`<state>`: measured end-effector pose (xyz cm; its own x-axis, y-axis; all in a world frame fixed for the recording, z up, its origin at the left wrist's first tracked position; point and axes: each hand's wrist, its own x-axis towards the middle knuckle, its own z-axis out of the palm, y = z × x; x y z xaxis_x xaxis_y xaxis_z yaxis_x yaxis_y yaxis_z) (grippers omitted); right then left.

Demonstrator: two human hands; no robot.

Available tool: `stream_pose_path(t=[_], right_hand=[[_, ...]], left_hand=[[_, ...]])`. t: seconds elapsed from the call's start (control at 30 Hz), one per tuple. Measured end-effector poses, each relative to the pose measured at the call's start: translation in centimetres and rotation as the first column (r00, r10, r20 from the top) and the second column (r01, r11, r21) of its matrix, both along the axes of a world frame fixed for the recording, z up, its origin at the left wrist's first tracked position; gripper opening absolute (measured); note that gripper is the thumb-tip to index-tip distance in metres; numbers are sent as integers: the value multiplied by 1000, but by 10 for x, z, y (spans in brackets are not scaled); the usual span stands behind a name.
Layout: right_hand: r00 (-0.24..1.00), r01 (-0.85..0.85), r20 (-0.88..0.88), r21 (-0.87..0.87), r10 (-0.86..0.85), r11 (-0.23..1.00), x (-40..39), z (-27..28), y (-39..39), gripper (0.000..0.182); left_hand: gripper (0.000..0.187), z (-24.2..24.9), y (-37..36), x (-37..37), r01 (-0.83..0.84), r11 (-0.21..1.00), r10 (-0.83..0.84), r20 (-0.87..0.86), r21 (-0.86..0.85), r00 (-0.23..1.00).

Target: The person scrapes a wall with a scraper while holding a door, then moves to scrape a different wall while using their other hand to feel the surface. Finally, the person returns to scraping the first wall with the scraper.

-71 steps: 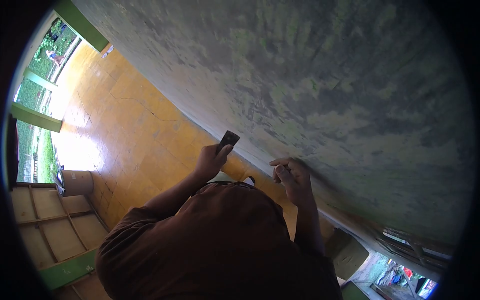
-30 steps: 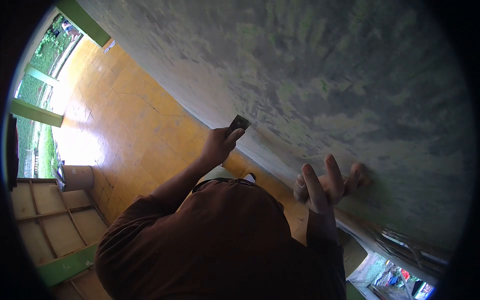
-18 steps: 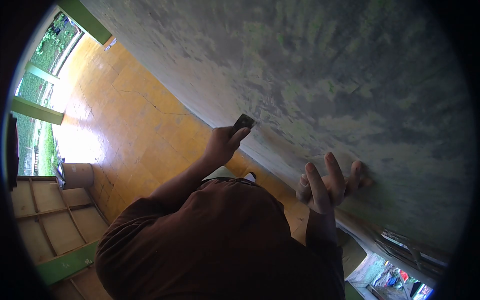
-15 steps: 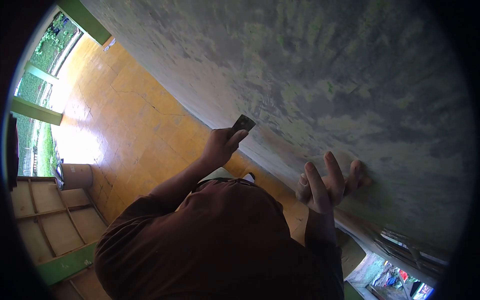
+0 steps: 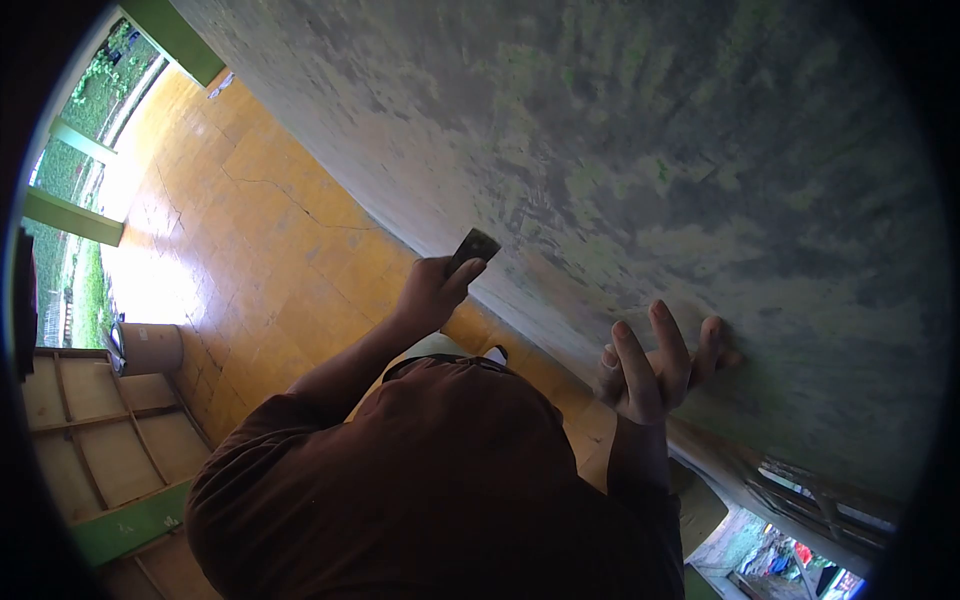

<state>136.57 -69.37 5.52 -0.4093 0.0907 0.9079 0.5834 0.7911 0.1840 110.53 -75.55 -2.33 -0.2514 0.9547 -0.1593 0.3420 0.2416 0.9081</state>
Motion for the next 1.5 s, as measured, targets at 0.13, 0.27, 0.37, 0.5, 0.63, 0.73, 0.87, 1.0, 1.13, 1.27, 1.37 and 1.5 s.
stream_pose_path(t=[0.13, 0.27, 0.37, 0.5, 0.63, 0.73, 0.87, 1.0, 1.13, 1.27, 1.37, 1.5], right_hand=[[1000, 2, -12, -1, -2, 1000, 1, -1, -1, 22], [1000, 8, -26, 16, -8, 1000, -4, 0, 0, 22], [1000, 10, -22, -2, -10, 1000, -4, 2, -2, 22], [1000, 5, -26, -11, -6, 1000, -1, -1, -2, 22], [1000, 3, -22, -8, -3, 1000, -1, -1, -1, 21], [1000, 1, -22, 1, -1, 1000, -4, 2, -1, 21], [1000, -11, -27, -4, 11, 1000, -1, -1, -1, 21], [1000, -20, -19, -16, 19, 1000, -1, 0, -2, 21], [1000, -6, -20, 3, 6, 1000, -4, 1, 0, 21], [999, -21, -25, -18, 21, 1000, 0, -2, 0, 22], [1000, 0, -3, -29, 0, 1000, 1, -1, -5, 22], [1000, 4, 27, 8, -4, 1000, -3, 3, -5, 22]], left_hand=[[57, -25, -15, -3, -31, 995, 29, -22, -100, 999], [56, 6, 18, 7, 2, 997, -1, -15, 73, 1000], [57, 14, 9, 8, 5, 997, -2, -44, 77, 999], [57, -11, -12, 2, -7, 1000, 10, -81, 30, 997], [58, -4, 8, 3, -42, 998, 41, -24, -55, 999], [59, 4, 11, 3, -39, 999, 39, -20, -3, 999], [59, -10, -11, 5, -47, 999, 48, -47, 21, 998], [60, -20, -9, 2, -40, 995, 36, -44, -94, 998], [59, 6, 13, 4, -44, 998, 46, -54, 41, 997], [59, -1, -1, -4, -59, 998, 59, -72, -3, 996], [59, -17, -18, -7, -95, 990, 90, -46, -106, 995], [58, 15, 15, 4, -69, 998, 69, -58, 5, 996]])
